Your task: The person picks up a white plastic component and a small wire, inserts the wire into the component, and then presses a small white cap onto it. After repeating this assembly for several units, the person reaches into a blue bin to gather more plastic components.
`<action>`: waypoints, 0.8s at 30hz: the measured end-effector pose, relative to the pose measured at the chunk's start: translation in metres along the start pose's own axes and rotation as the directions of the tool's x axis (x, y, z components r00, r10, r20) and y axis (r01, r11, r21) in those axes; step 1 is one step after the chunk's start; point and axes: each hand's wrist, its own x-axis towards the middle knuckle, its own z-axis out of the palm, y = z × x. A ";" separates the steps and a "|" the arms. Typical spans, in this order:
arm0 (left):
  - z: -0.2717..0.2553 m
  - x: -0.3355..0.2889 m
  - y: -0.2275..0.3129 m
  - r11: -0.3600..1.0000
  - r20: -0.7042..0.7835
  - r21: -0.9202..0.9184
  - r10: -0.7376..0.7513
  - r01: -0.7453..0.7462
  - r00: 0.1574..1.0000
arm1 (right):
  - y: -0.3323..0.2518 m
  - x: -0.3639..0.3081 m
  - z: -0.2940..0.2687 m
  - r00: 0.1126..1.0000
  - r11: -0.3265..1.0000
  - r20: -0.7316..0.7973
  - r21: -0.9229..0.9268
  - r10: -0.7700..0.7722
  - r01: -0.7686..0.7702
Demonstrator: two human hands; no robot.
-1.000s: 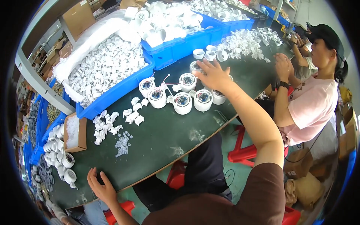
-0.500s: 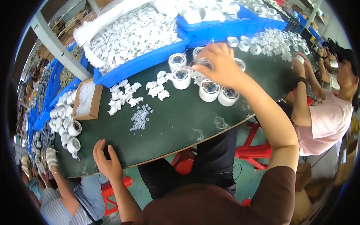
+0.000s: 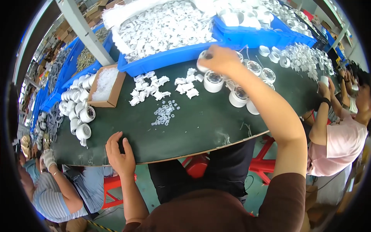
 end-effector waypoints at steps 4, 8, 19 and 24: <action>-0.003 0.000 -0.002 1.000 0.001 0.025 -0.006 0.006 1.000 | -0.016 -0.025 -0.020 0.975 0.806 -0.216 0.566 -0.056 0.172; 0.000 0.000 -0.001 0.999 -0.006 0.031 0.015 -0.015 1.000 | -0.022 -0.059 -0.006 0.925 0.939 -0.292 0.165 -0.245 0.301; -0.007 0.001 0.025 0.985 0.260 -0.164 0.097 -0.055 0.961 | -0.088 -0.036 0.039 0.878 0.849 -0.153 0.224 -0.454 0.478; 0.006 -0.009 0.059 0.996 0.316 -0.044 0.087 -0.077 0.945 | -0.118 -0.007 0.060 0.948 0.897 -0.050 0.309 -0.316 0.315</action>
